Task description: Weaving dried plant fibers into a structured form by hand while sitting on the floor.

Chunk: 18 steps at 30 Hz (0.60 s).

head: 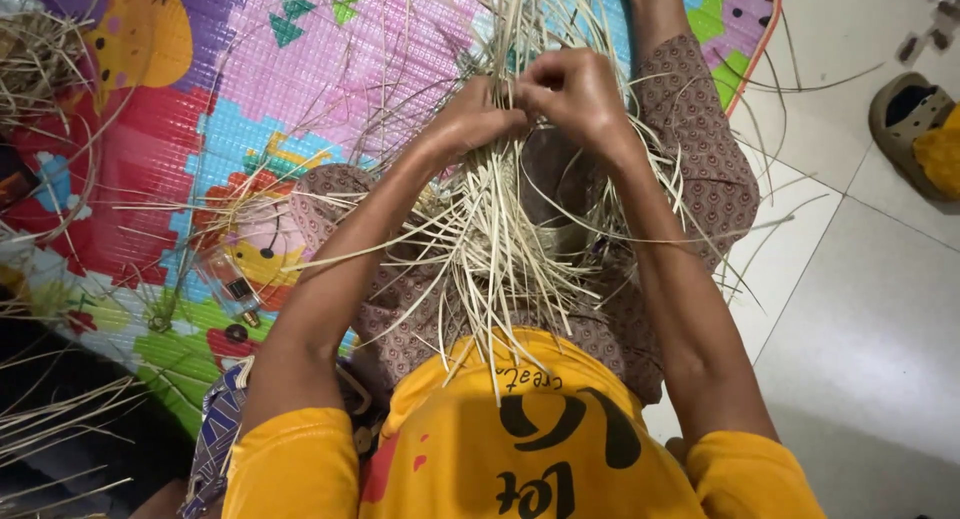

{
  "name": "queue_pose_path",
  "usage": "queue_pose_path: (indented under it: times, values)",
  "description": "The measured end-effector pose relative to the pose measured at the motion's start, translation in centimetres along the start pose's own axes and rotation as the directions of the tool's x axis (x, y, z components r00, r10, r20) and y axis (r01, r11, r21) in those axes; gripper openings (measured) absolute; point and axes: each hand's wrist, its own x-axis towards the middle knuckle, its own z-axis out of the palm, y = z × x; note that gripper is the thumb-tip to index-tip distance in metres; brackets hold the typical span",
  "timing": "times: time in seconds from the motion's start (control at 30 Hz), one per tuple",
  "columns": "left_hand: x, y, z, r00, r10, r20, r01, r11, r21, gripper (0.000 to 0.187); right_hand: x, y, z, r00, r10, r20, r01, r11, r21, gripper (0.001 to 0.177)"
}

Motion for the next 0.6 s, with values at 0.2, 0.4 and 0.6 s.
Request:
queue_pose_path:
  times: [0.2,0.4,0.6]
  values:
    - [-0.9,1.1,-0.2,0.990,-0.137,-0.023,0.137,0.991,-0.011,0.078,-2.0,-1.7,-5.4,0.954,-0.185,-0.235,0.286,0.794,0.537,0.007]
    - [-1.1,1.8,-0.3,0.998,-0.066,-0.015,0.066,0.998,-0.018,0.066,-1.4,3.8,-0.7,0.996,-0.091,0.003,0.090,0.993,0.073,0.013]
    - [-0.4,1.5,0.0,0.986,-0.152,-0.074,0.153,0.988,0.001,0.077,1.3,8.1,2.6,0.948,-0.253,-0.194,0.265,0.963,0.040,0.004]
